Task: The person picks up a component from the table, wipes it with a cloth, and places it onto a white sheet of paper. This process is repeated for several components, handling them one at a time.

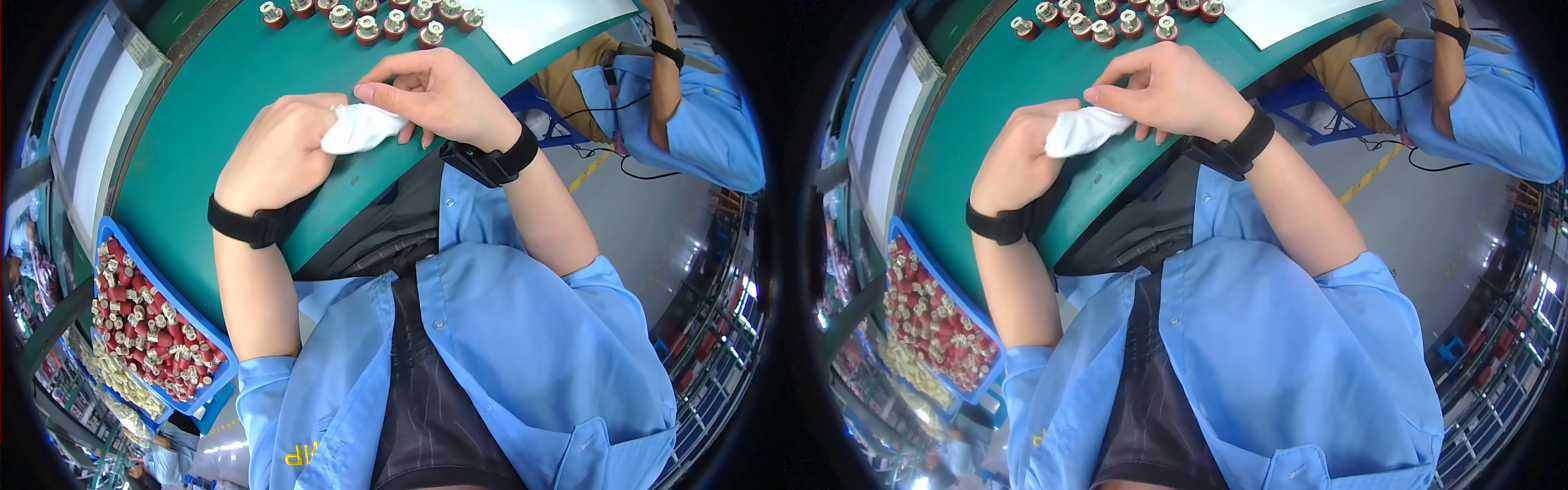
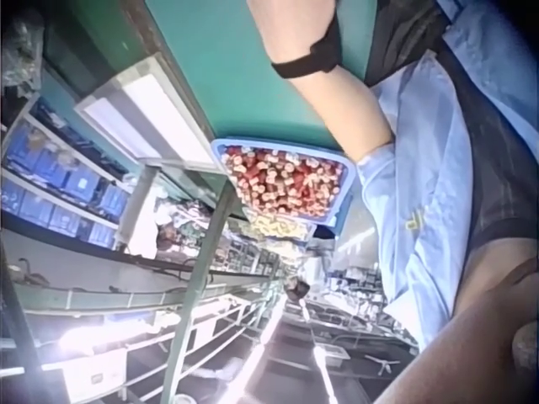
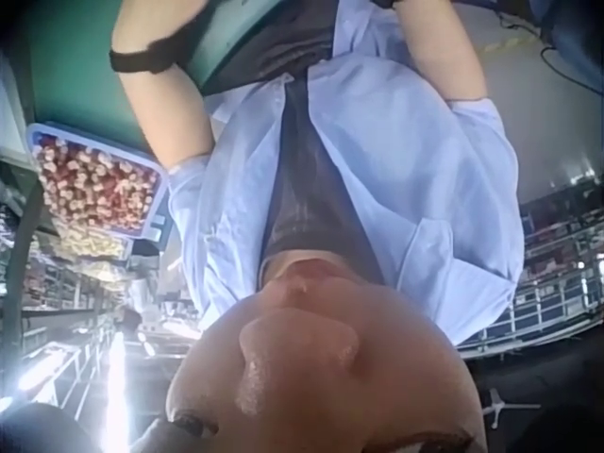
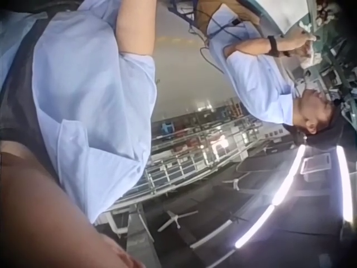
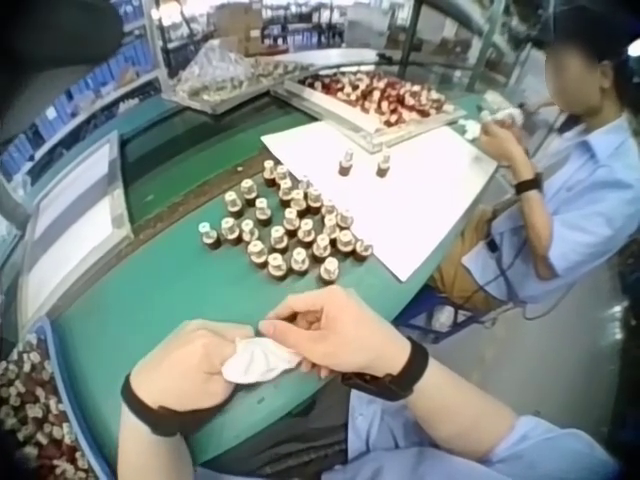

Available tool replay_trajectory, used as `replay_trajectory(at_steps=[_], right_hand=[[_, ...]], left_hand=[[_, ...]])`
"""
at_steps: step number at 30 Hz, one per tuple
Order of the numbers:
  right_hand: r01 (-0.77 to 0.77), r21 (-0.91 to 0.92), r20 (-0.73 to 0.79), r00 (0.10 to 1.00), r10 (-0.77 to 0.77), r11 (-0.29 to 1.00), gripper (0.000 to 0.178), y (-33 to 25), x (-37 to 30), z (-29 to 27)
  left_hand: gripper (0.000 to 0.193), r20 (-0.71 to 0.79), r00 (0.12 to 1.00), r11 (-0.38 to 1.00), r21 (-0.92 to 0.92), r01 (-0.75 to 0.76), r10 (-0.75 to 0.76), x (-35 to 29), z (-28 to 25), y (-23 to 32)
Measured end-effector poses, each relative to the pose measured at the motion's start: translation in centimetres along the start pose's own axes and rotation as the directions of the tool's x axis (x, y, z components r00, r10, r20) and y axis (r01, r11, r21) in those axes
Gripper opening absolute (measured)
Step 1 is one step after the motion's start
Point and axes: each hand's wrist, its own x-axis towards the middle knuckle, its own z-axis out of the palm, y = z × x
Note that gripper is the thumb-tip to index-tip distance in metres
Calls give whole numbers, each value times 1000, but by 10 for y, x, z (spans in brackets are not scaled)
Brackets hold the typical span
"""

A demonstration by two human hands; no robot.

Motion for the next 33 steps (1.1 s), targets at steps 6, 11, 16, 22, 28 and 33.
replay_trajectory(at_steps=[6, 11, 16, 22, 28, 33], right_hand=[[-77, -51, -6, 997, 76, 996, 28, -4, 2, -1], [-65, 91, -23, 997, 67, 994, 30, -6, 0, 0], [-5, 0, -205, 979, 5, 1000, 29, -16, -4, 0], [-5, -232, -302, 951, -67, 973, 26, -18, 11, -7], [5, -330, -343, 931, -125, 944, 24, -20, 14, -4], [81, -541, -434, 826, -360, 837, 17, -21, 7, -6]], left_hand=[[11, -142, 983, 987, -130, 97, -115, -7, -16, -23], [10, -191, 939, 915, -346, 209, -287, -11, -26, -43], [10, -163, 926, 609, -789, 85, -340, -13, -29, -55], [16, -137, 934, 370, -929, -5, -330, -12, -32, -64], [16, -146, 909, 441, -896, 45, -390, -11, -28, -61], [17, -148, 898, 447, -893, 58, -413, -11, -29, -58]])
